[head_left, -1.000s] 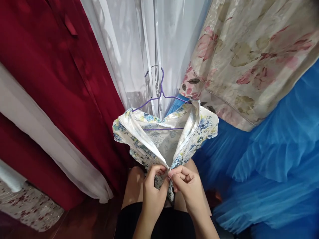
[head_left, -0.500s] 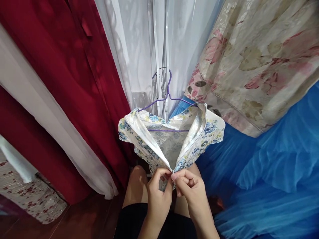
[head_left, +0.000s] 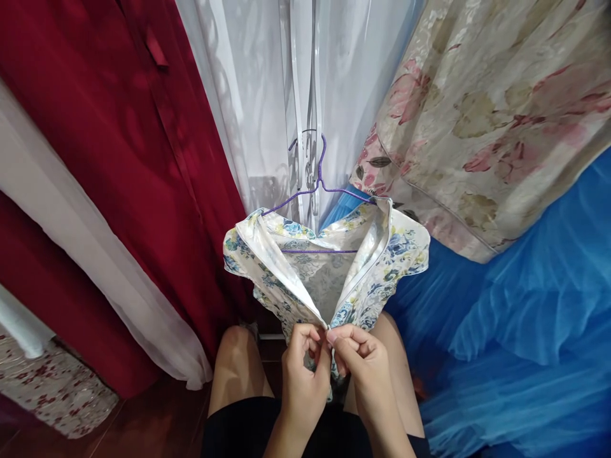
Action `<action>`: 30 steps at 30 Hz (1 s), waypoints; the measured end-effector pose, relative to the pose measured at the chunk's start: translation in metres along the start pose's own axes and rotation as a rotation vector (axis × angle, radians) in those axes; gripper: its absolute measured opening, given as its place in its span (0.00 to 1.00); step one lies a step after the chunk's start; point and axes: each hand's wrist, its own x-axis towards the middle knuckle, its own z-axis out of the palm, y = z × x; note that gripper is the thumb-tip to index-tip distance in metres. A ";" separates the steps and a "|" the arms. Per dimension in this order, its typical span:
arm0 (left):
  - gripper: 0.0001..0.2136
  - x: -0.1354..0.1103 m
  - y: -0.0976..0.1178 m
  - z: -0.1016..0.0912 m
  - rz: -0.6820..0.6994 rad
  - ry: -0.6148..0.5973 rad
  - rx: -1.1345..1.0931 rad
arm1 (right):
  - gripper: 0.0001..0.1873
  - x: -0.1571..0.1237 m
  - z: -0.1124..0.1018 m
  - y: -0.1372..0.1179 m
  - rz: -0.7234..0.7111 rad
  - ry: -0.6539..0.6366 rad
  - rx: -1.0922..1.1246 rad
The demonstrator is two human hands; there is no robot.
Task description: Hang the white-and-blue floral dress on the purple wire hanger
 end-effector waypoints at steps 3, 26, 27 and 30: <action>0.07 -0.001 0.001 0.001 0.002 -0.008 -0.038 | 0.20 0.000 0.000 0.001 0.012 0.002 0.022; 0.08 -0.006 -0.003 0.007 -0.039 -0.117 -0.038 | 0.21 0.000 -0.003 -0.001 0.010 0.046 0.062; 0.08 -0.005 -0.003 0.006 -0.042 -0.124 -0.025 | 0.20 0.000 -0.003 -0.001 0.010 0.048 0.063; 0.07 -0.004 -0.004 0.004 -0.047 -0.144 0.004 | 0.19 0.001 -0.003 0.001 0.007 0.034 0.060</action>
